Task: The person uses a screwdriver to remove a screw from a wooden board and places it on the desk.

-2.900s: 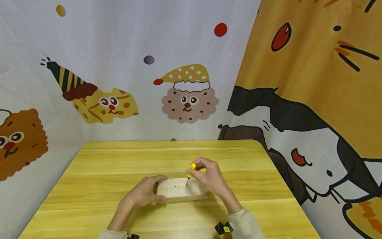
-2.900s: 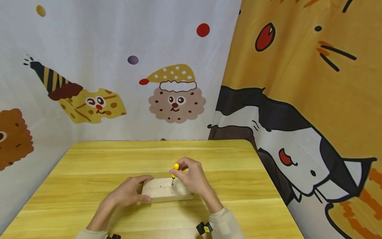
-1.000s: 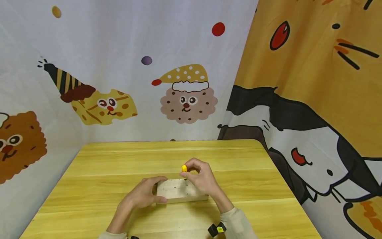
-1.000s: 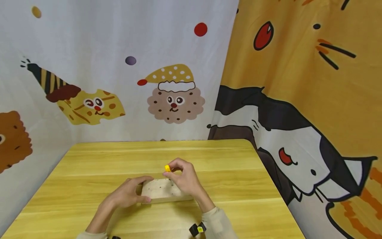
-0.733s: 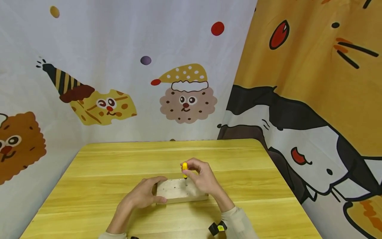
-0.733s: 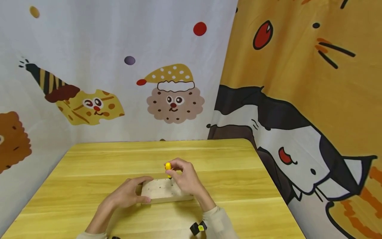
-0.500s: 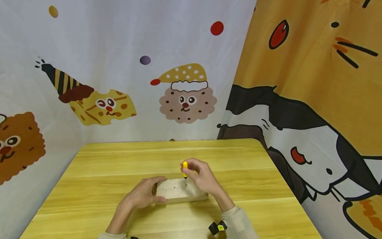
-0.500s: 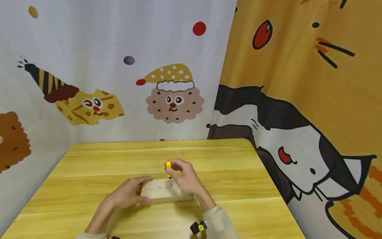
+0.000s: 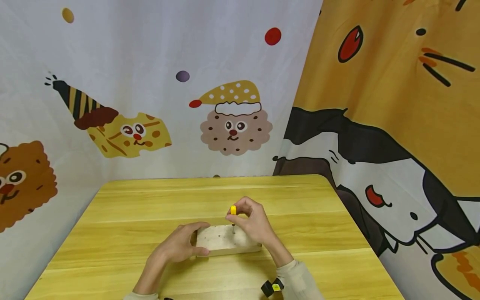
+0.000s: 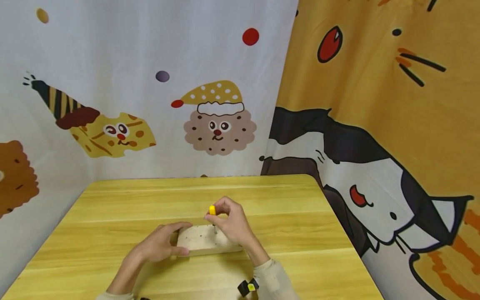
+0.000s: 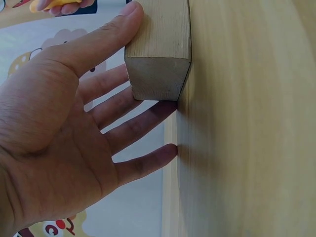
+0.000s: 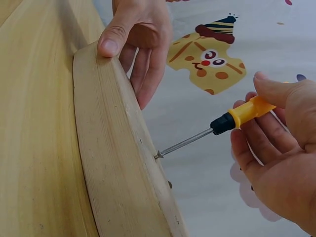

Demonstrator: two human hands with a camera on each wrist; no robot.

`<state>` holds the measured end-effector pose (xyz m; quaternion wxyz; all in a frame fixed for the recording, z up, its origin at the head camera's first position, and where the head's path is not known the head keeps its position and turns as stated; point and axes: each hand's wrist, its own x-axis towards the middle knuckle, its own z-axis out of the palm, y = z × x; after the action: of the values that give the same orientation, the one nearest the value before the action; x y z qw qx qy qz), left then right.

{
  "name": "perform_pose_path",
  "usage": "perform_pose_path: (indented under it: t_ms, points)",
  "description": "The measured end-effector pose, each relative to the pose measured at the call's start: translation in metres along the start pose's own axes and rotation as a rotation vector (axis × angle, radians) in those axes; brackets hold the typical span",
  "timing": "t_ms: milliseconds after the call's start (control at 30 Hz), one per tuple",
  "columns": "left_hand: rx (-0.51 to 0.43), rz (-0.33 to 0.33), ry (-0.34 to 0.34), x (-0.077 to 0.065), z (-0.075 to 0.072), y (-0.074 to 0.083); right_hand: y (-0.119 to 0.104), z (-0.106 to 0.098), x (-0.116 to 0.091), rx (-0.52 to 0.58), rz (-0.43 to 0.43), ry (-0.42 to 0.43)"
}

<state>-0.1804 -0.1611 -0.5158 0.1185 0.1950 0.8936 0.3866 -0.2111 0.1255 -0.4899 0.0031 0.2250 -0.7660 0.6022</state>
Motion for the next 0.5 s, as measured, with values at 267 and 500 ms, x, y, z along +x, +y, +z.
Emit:
perform_pose_path:
  t_ms: [267, 500]
  points:
    - [-0.005, -0.018, 0.009, 0.0006, 0.0013, -0.0009, 0.0007, 0.0001, 0.0012, -0.005, -0.071, 0.01]
    - [-0.006, -0.004, 0.001, -0.0004, 0.0009, -0.0001, 0.0024, -0.0019, 0.0018, -0.022, -0.098, -0.037]
